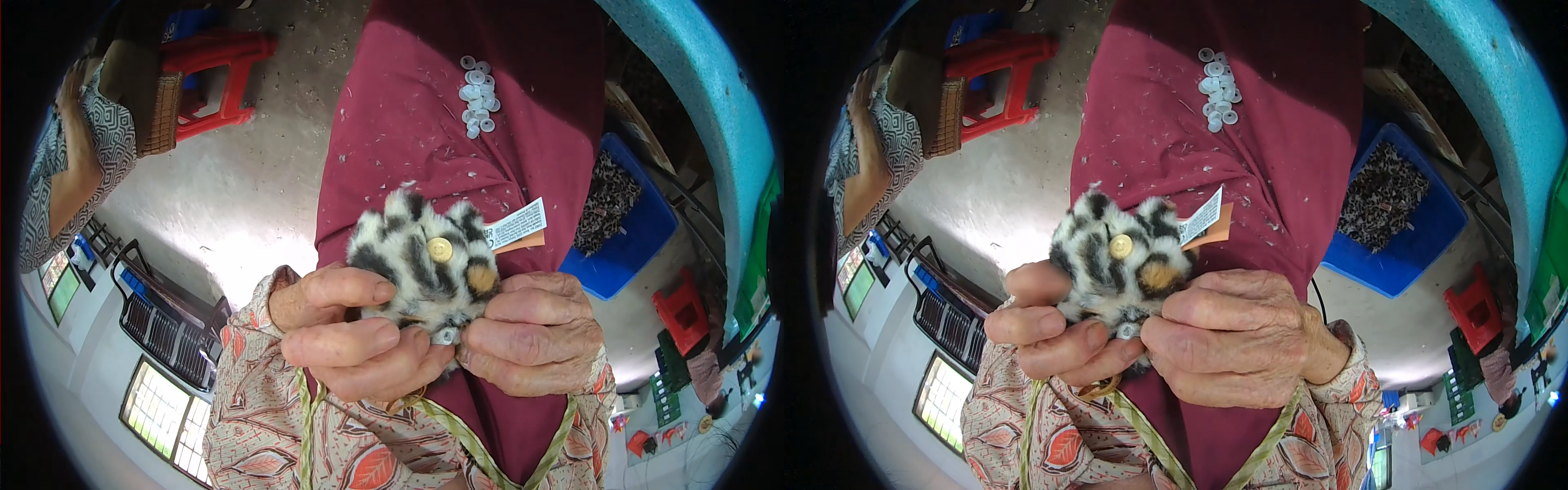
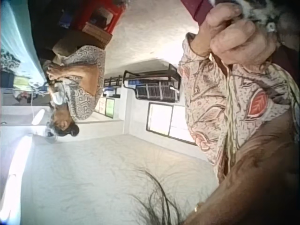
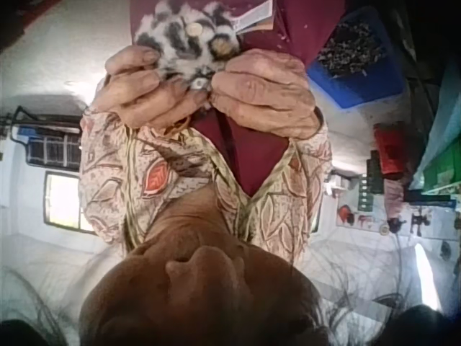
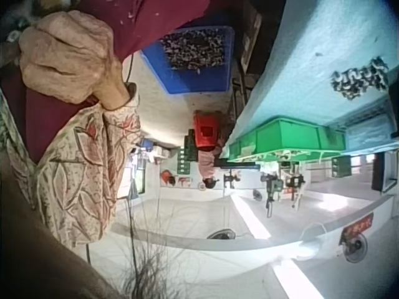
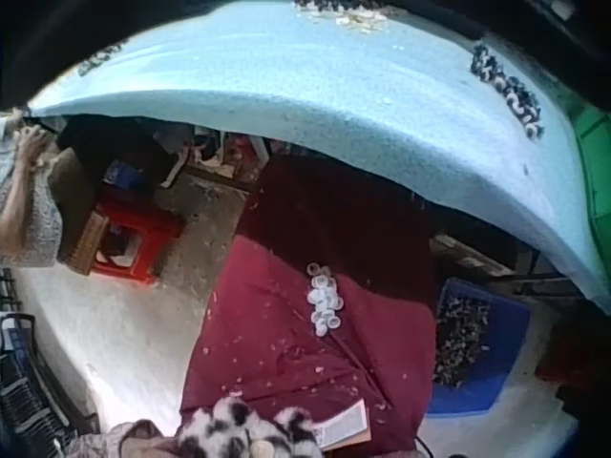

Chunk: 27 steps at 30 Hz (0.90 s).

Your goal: The person assembles small leopard-print plush keychains by hand. They pick up a plush toy, insert a plastic snap ring into its top opening, and attach a small tag. The finished keychains are placed into a green tray on the table.

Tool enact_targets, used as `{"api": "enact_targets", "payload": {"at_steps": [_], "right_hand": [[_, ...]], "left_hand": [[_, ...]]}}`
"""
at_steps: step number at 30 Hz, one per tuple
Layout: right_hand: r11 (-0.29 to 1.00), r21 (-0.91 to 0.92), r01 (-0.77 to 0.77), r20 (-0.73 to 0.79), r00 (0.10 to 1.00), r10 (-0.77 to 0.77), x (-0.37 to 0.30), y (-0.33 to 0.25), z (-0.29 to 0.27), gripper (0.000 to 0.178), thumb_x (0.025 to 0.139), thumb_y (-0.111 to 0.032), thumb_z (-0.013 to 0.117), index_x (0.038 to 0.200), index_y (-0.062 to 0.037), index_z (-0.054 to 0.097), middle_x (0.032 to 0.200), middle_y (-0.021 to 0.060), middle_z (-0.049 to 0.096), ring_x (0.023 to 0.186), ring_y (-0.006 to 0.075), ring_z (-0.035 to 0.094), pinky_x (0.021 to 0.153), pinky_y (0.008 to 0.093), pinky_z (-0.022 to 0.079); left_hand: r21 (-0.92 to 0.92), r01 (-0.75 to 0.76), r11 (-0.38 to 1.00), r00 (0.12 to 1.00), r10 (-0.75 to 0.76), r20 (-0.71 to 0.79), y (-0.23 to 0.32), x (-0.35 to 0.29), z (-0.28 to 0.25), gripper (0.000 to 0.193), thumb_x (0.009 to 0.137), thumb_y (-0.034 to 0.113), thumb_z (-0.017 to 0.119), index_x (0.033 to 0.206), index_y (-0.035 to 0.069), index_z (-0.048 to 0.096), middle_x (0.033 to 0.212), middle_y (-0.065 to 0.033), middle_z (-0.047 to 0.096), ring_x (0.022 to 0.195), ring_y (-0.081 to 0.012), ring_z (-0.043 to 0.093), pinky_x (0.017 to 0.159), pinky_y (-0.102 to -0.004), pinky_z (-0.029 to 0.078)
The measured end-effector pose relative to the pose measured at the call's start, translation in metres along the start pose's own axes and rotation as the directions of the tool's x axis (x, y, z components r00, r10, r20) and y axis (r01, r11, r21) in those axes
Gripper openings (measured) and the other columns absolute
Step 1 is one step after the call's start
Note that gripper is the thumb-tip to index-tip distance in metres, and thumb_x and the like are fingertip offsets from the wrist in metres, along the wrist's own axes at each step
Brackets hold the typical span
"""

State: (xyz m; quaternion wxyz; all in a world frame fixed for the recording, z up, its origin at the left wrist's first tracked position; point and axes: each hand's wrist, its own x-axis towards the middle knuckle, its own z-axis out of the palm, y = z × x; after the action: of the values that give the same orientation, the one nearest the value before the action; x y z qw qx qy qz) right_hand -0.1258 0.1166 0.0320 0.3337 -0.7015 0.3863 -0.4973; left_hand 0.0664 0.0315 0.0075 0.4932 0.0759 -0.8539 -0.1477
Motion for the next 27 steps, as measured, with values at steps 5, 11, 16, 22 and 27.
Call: {"api": "enact_targets", "payload": {"at_steps": [5, 11, 16, 22, 27], "right_hand": [[1.000, -0.009, -0.006, 0.011, 1.000, 0.007, 0.000, 0.000, -0.002, 0.027, 0.058, -0.007, 0.073, 0.084, -0.0074, 0.067, 0.093, 0.0041, 0.062, 0.080, 0.0186, 0.058, 0.061, 0.0314, 0.052], [0.997, 0.046, -0.069, -0.228, 0.971, 0.078, 0.003, 0.004, 0.017, 0.024, 0.061, -0.001, 0.065, 0.085, -0.0024, 0.060, 0.080, 0.0094, 0.060, 0.064, 0.0202, 0.060, 0.051, 0.0261, 0.049], [0.954, 0.111, -0.278, -0.377, 0.876, 0.299, -0.006, 0.010, 0.033, 0.022, 0.060, 0.002, 0.068, 0.080, -0.0016, 0.059, 0.076, 0.0095, 0.060, 0.060, 0.0204, 0.058, 0.048, 0.0284, 0.047], [0.878, 0.346, -0.333, -0.381, 0.805, 0.455, 0.002, 0.003, 0.035, 0.029, 0.063, 0.006, 0.074, 0.087, -0.0017, 0.060, 0.077, 0.0099, 0.060, 0.068, 0.0239, 0.059, 0.060, 0.0329, 0.049], [0.965, 0.055, -0.256, -0.362, 0.896, 0.258, 0.000, 0.011, 0.032, 0.040, 0.055, 0.004, 0.074, 0.093, -0.0024, 0.062, 0.084, 0.0099, 0.060, 0.075, 0.0242, 0.059, 0.061, 0.0309, 0.051]], "left_hand": [[-0.247, 0.000, 0.969, 0.973, 0.057, 0.225, -0.011, 0.008, -0.014, 0.015, 0.069, 0.029, 0.071, 0.084, 0.025, 0.067, 0.087, 0.0077, 0.055, 0.098, -0.0181, 0.045, 0.071, -0.0372, 0.049], [-0.559, 0.374, 0.740, 0.910, -0.176, 0.376, -0.023, 0.022, -0.004, 0.013, 0.077, 0.007, 0.066, 0.089, 0.003, 0.065, 0.090, -0.0115, 0.059, 0.086, -0.0289, 0.057, 0.069, -0.0409, 0.054], [-0.476, 0.626, 0.618, 0.746, -0.295, 0.598, -0.034, 0.018, 0.002, 0.023, 0.082, 0.013, 0.069, 0.100, 0.001, 0.061, 0.087, -0.0106, 0.059, 0.080, -0.0272, 0.059, 0.069, -0.0388, 0.050], [-0.490, 0.610, 0.622, 0.765, -0.304, 0.567, -0.032, 0.011, -0.009, 0.030, 0.070, 0.006, 0.073, 0.096, 0.003, 0.060, 0.090, -0.0096, 0.059, 0.083, -0.0282, 0.060, 0.071, -0.0381, 0.050], [-0.550, 0.578, 0.603, 0.801, -0.292, 0.522, -0.028, 0.007, -0.012, 0.036, 0.063, 0.002, 0.073, 0.097, 0.002, 0.060, 0.094, -0.0104, 0.060, 0.087, -0.0300, 0.061, 0.074, -0.0368, 0.052]]}}
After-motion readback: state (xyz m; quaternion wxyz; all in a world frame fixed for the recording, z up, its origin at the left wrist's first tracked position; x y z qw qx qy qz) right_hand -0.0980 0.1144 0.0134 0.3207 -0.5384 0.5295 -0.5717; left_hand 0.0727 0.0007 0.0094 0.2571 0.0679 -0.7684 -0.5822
